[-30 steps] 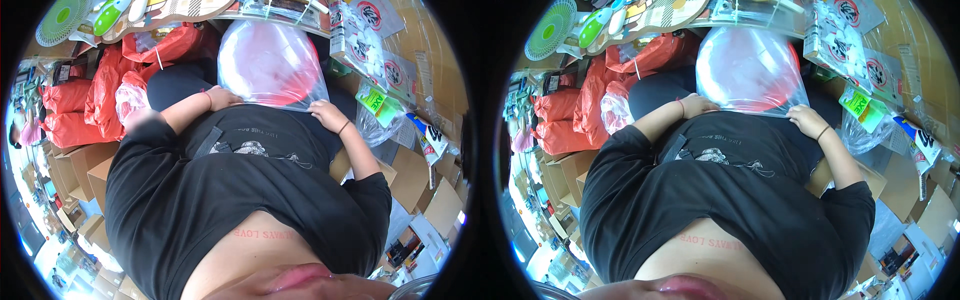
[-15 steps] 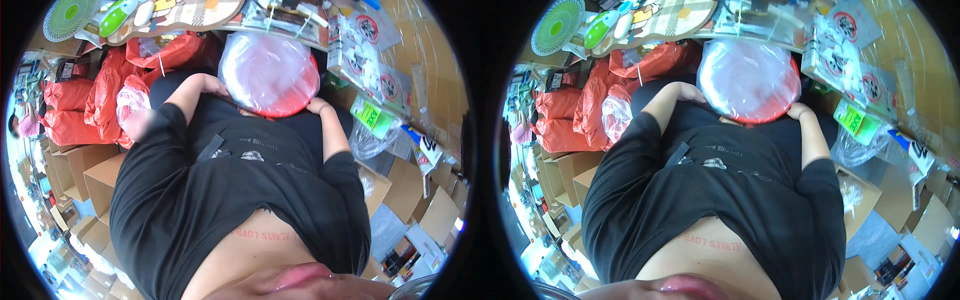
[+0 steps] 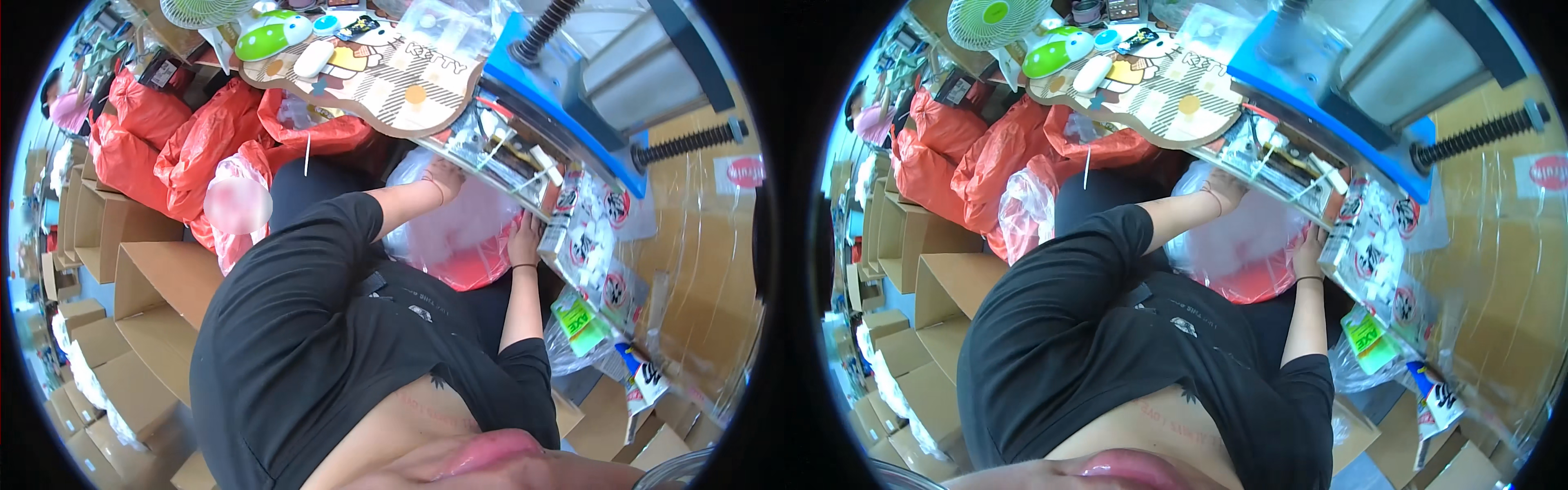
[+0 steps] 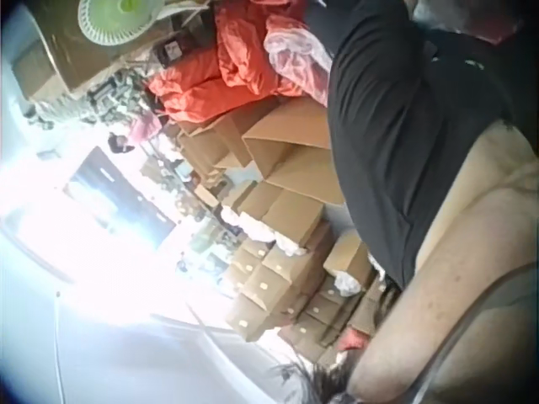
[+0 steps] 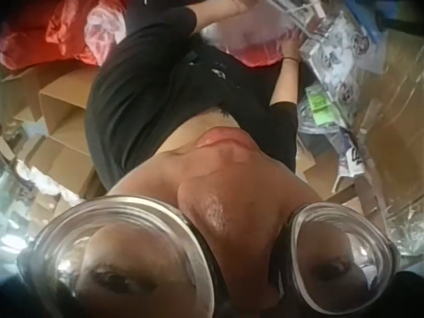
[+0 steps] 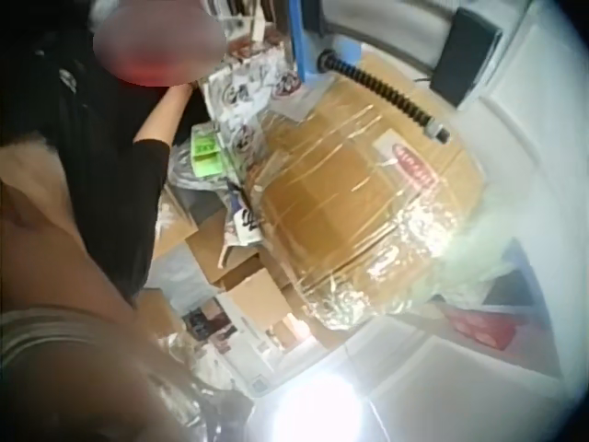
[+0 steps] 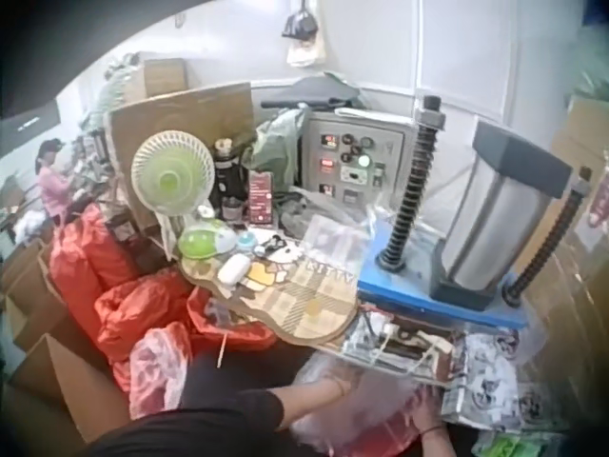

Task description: Manually filling plastic bags with items and sealing them using a heat-sealing machine.

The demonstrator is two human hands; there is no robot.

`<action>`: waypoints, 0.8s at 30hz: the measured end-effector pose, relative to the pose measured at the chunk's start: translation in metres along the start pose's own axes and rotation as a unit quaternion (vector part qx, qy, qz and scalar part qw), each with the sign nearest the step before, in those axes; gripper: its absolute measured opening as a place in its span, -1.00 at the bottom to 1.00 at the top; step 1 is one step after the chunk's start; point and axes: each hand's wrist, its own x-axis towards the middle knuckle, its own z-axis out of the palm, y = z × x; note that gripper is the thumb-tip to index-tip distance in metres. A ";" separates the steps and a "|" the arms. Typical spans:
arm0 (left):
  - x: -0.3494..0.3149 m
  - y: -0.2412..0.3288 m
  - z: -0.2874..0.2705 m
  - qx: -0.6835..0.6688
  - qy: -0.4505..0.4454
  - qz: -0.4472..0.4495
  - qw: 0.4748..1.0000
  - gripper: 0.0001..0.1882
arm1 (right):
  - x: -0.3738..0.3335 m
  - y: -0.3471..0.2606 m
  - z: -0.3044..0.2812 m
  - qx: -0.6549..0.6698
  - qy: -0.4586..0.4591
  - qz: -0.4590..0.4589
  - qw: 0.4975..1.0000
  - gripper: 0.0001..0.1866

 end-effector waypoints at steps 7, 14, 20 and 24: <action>0.042 -0.036 -0.055 -0.130 0.013 0.104 0.986 -0.44 | 0.016 0.107 0.131 0.279 -0.200 0.133 0.930 -0.36; 0.010 -0.084 -0.074 -0.142 0.054 0.066 0.986 -0.45 | 0.000 0.092 0.128 0.209 -0.146 0.222 0.941 -0.30; -0.086 -0.108 -0.179 -0.052 -0.340 0.180 0.922 -0.53 | -0.037 0.060 0.065 0.211 -0.128 0.091 0.965 -0.32; -0.111 -0.117 -0.281 -0.348 0.041 0.045 0.936 -0.62 | -0.054 0.046 0.074 0.239 -0.075 0.176 0.952 -0.29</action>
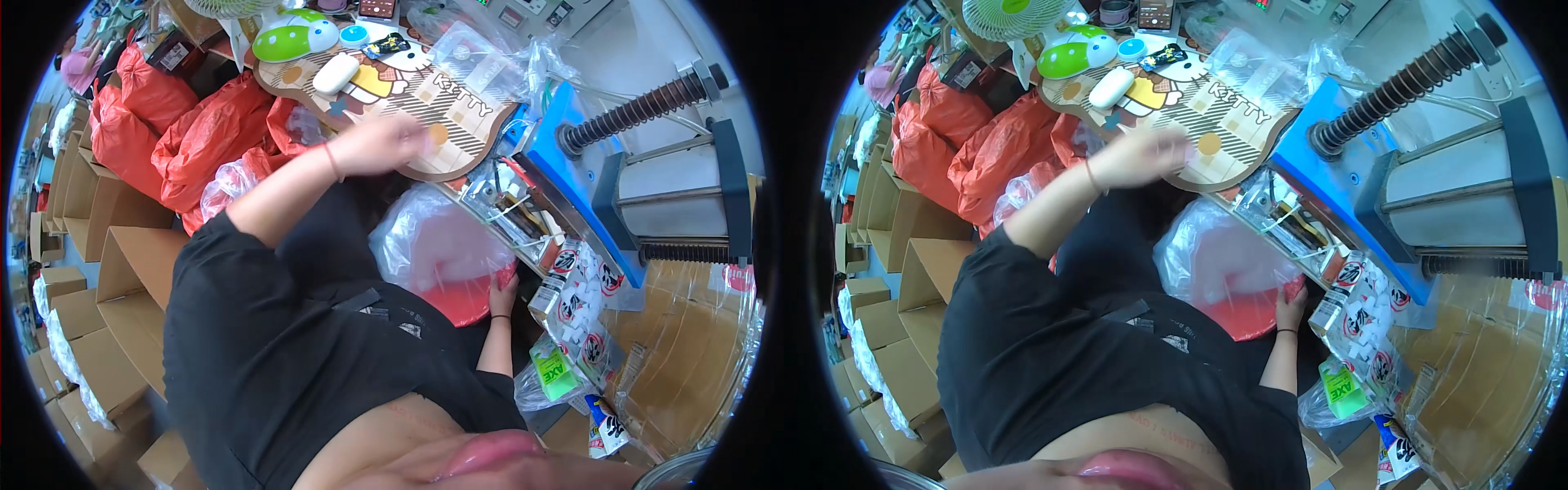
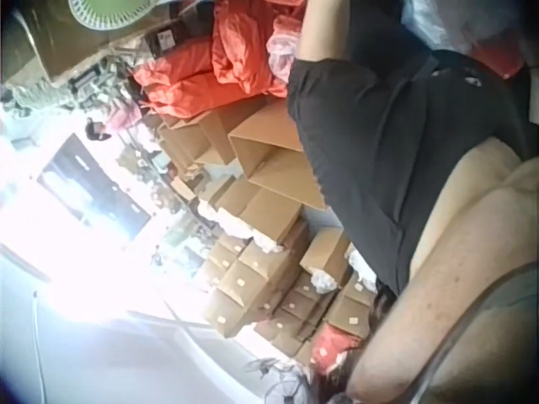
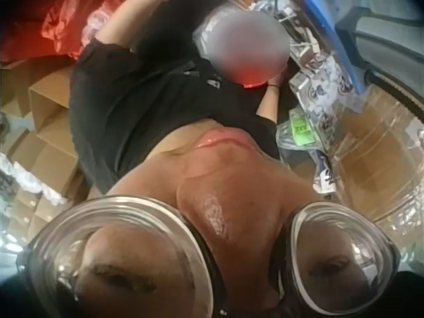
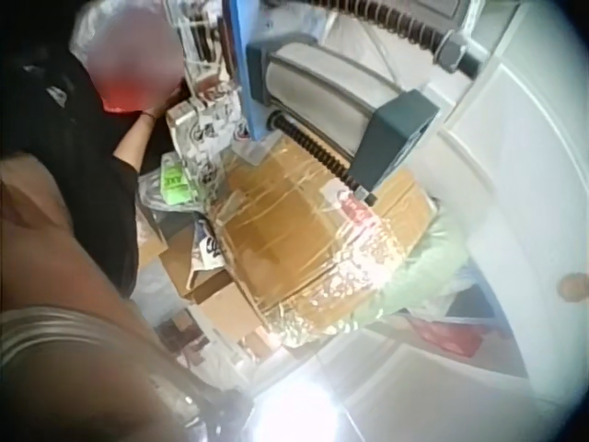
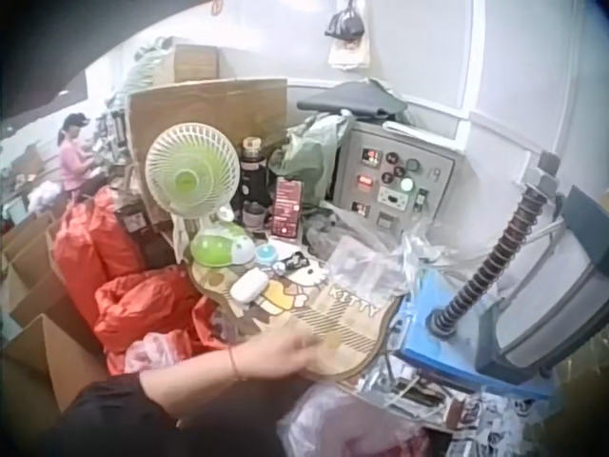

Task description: Manually filling plastic bags with items and sealing them using a heat-sealing machine.

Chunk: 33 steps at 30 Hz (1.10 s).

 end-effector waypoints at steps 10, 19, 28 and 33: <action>0.138 -0.013 -0.004 0.325 0.265 0.106 0.902 -0.59 | -0.020 -0.018 -0.002 -0.106 0.014 0.020 0.994 -0.25; -0.093 -0.004 0.018 0.067 0.157 0.155 0.973 -0.79 | -0.049 -0.018 -0.042 -0.112 -0.049 -0.073 0.990 -0.37; -0.340 -0.184 0.047 0.189 0.130 -0.367 0.902 -0.60 | -0.048 -0.121 -0.063 -0.174 -0.258 -0.213 0.926 -0.68; -0.332 -0.218 0.119 0.269 0.256 -0.386 0.845 -0.50 | -0.058 -0.224 -0.042 -0.162 -0.383 -0.356 0.837 -0.69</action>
